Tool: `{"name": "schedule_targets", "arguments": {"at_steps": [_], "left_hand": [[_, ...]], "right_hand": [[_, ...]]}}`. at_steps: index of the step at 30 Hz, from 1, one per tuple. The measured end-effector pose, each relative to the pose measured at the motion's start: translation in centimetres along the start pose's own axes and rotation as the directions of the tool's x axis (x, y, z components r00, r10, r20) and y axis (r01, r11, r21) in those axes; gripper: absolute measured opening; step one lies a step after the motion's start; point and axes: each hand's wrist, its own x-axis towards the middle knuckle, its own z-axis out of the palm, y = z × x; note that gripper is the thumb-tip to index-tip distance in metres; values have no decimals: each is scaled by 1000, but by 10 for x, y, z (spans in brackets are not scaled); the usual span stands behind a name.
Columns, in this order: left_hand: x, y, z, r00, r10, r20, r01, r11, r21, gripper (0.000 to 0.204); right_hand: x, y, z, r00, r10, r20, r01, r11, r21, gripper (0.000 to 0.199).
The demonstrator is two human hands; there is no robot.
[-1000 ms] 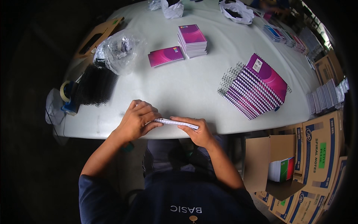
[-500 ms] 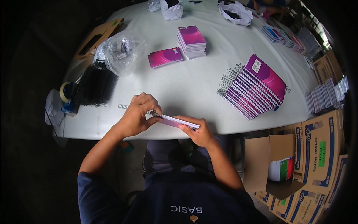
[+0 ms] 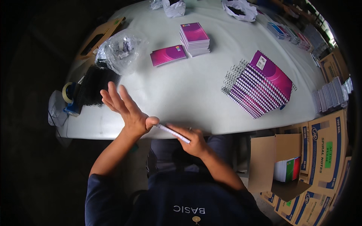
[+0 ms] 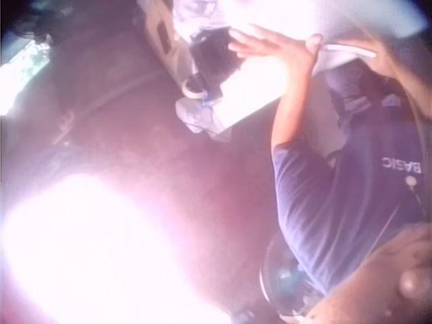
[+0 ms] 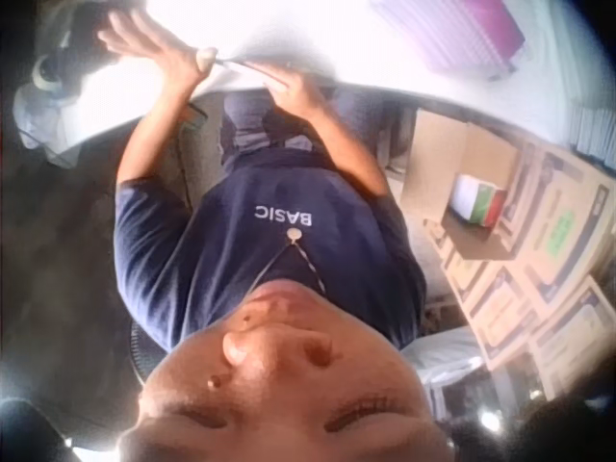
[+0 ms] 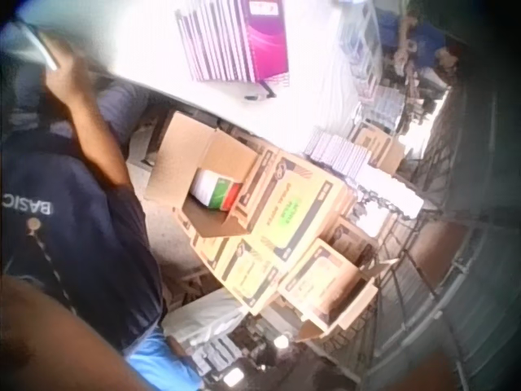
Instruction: The person threads wire coils through the prepunched holes of notebook covers and pages by hand, aligning the stacks before placing them onto a pile.
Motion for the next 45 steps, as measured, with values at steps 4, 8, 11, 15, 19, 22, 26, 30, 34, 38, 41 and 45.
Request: {"name": "schedule_targets", "arguments": {"at_steps": [4,8,11,15,19,22,26,30,34,38,41,45], "left_hand": [[-70,24,-6,935,72,348,5,977,-214,105],[12,17,-29,870,-65,488,214,943,-256,61],[29,0,-29,806,10,592,228,918,-325,25],[41,-11,-24,767,74,637,230,896,-381,14],[49,-16,-21,735,127,666,263,852,-453,14],[54,-12,-22,637,55,769,485,747,-455,15],[57,1,-24,751,83,655,293,847,-443,17],[60,6,-26,777,122,618,164,908,-386,16],[58,15,-29,816,129,563,37,961,-273,15],[55,22,-27,843,157,514,-60,978,-200,18],[52,26,-23,875,162,456,-69,975,-214,16],[45,20,-25,837,138,530,4,966,-257,34]], "right_hand": [[-2,6,1,996,52,-66,-46,995,87,39],[7,10,-27,952,298,64,-305,919,249,29],[18,13,-33,934,326,149,-357,888,290,26],[24,24,-32,935,318,154,-354,830,432,25],[23,27,-32,922,352,162,-386,788,480,24],[22,31,-32,922,355,158,-387,801,457,24],[21,28,-31,926,352,133,-375,832,410,24],[20,27,-32,934,339,115,-357,861,361,23],[20,19,-34,936,336,107,-352,881,315,23],[18,19,-32,951,294,99,-311,899,308,24],[16,19,-32,967,242,82,-255,930,264,26],[14,15,-30,986,154,62,-162,975,152,28]]}}
